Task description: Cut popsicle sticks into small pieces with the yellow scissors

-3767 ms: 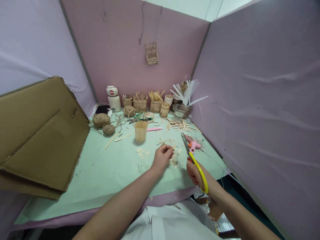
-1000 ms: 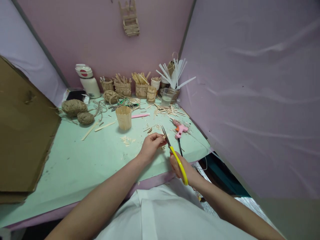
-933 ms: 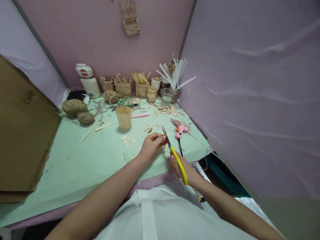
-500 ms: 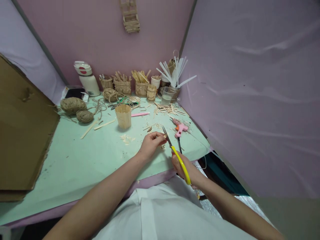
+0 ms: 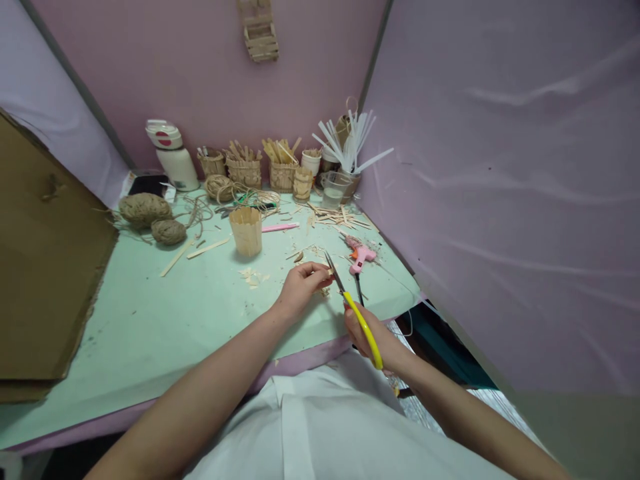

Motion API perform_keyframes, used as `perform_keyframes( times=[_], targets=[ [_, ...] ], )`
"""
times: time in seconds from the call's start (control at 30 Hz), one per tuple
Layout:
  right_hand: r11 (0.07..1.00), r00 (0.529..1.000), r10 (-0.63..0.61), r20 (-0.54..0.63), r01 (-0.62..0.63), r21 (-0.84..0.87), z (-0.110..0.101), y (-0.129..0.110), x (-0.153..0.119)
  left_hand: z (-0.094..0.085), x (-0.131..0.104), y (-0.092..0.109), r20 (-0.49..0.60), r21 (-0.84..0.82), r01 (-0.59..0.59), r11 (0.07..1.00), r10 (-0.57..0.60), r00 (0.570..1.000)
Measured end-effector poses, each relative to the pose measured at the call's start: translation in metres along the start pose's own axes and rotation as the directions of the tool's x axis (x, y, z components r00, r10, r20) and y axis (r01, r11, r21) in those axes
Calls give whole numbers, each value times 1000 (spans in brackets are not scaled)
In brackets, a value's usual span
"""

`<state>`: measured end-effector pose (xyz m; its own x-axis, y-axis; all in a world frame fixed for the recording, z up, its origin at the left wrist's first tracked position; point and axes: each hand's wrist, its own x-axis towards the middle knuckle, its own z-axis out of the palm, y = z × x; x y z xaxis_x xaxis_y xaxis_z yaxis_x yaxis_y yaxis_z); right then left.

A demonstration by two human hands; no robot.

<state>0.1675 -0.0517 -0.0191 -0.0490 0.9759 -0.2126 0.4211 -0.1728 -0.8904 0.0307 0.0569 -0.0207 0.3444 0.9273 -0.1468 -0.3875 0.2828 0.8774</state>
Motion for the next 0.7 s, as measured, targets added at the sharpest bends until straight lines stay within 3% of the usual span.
perform_keyframes(
  times=[0.7],
  targets=[
    [996, 999, 19, 41, -15, -86, -9, -5, -1, -5, 6, -5, 10, 42, -12, 999, 11, 1000]
  ],
)
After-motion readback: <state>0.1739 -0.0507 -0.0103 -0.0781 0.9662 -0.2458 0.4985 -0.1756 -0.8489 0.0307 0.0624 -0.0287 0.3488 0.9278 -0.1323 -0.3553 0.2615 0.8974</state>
